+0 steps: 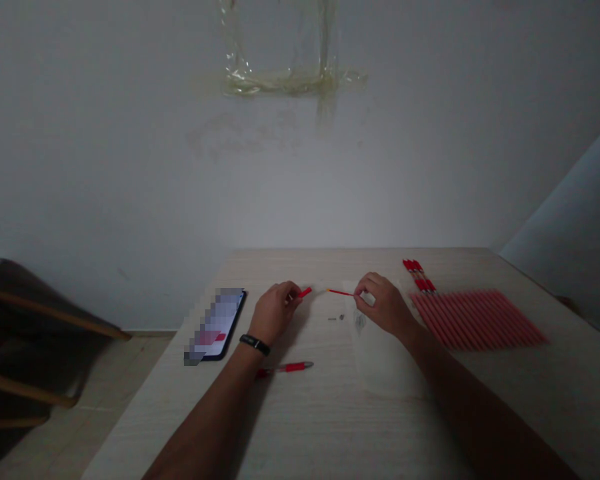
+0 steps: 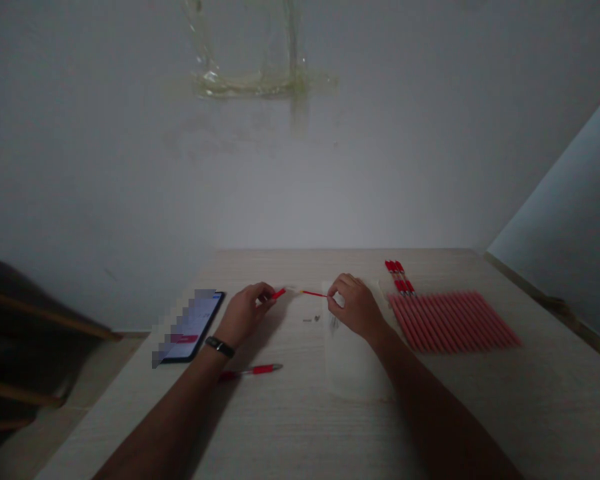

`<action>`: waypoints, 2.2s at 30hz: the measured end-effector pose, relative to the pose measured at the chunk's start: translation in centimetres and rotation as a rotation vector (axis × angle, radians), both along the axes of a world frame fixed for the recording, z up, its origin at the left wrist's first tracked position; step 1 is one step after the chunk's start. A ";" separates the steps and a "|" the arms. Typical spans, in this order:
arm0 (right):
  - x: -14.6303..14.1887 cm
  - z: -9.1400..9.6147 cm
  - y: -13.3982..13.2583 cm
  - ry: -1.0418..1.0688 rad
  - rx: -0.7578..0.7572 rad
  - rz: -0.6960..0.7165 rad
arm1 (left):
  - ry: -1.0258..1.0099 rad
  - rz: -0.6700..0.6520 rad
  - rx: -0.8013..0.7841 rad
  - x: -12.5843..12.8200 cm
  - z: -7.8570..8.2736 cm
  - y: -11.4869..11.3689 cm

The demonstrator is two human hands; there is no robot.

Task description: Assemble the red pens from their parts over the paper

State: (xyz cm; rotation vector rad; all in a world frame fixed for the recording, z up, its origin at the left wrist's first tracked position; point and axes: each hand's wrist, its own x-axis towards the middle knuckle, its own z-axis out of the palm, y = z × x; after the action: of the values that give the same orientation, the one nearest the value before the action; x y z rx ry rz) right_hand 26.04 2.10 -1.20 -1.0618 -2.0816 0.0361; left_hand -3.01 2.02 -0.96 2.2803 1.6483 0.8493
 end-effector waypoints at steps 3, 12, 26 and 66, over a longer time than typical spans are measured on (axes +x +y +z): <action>0.0 -0.1 0.1 -0.025 0.018 0.008 | 0.005 -0.008 -0.005 0.0 0.1 0.0; 0.3 0.2 0.2 -0.100 0.039 -0.005 | 0.090 -0.035 0.025 -0.1 0.8 -0.1; -2.6 -0.7 -1.1 -0.061 -0.061 0.176 | -0.108 -0.367 -0.093 2.7 0.8 -1.7; -2.3 -0.9 -0.6 -0.078 -0.066 0.068 | -0.075 -0.284 -0.097 2.5 1.3 -1.7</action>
State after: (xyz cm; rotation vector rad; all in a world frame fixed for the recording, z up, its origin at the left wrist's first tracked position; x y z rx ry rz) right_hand 23.77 1.49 -2.06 -1.0462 -2.1995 0.0997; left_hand -0.51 0.31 0.35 2.3110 1.2654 0.7598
